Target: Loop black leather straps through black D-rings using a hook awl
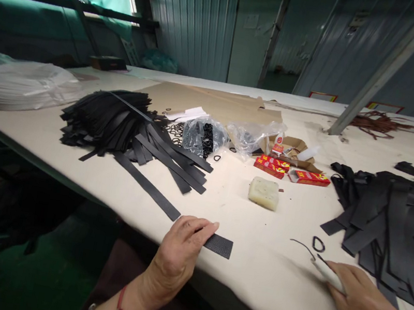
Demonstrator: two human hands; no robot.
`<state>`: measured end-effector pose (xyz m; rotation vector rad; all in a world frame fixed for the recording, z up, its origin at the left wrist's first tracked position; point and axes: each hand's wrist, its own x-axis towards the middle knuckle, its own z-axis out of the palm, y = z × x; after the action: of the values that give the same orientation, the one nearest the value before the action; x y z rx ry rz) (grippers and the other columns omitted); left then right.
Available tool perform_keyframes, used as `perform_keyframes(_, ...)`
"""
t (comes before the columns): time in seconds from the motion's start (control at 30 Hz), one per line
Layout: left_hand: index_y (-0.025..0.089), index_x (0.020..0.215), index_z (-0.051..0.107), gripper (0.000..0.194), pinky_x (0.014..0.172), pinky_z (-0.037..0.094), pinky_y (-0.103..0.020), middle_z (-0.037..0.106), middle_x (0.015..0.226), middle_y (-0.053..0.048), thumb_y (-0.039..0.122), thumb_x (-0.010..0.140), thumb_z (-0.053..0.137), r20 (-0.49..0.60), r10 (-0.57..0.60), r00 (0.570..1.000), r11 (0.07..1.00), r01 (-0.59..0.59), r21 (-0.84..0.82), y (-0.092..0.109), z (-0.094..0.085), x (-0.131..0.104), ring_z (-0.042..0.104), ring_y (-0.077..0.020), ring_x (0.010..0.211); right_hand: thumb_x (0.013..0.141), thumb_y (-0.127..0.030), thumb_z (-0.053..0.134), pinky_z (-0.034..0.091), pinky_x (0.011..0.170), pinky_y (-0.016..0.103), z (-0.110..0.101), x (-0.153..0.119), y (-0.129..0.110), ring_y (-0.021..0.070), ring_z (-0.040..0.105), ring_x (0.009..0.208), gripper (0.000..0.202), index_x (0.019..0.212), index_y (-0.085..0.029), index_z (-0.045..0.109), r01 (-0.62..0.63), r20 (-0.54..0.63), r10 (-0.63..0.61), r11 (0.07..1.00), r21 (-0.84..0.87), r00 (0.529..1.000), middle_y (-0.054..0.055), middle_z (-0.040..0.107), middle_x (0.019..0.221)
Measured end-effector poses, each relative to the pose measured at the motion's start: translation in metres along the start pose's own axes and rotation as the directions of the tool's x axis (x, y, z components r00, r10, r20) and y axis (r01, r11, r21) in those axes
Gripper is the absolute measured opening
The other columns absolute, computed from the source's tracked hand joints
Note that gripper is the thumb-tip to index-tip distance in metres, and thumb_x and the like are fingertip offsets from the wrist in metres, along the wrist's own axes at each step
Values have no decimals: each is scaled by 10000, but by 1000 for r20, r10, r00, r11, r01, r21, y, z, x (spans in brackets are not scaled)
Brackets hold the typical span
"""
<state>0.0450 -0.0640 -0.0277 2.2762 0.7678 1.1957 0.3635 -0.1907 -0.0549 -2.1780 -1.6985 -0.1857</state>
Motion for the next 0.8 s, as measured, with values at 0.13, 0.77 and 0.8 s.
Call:
perform_keyframes(0.13,243,1199,553,471,887,411,-391,657,1025,-102,1,812,440,38,70,997,991,-73,110,-1,-2,-5,525,-220,952,711,-424,516,502,708,340,-15,-2,-40,274,641,790,301,820,-183,660,-299,105,281,916,266,954,109,683,788)
perform_keyframes(0.77,142,731,570,342,342,229,-150,379,368,86,425,854,421,609,-518,600,474,794,-380,30,-4,-2,320,-49,320,729,-492,579,454,552,243,-17,14,-181,156,558,517,317,615,-202,634,-379,330,189,531,758,925,18,606,573)
perform_keyframes(0.8,142,723,570,340,341,223,-151,380,370,85,426,849,432,603,-521,605,459,793,-399,28,-4,-2,321,-49,324,720,-507,577,452,542,240,-15,14,-182,161,561,523,317,631,-210,644,-363,306,196,556,748,931,15,598,562)
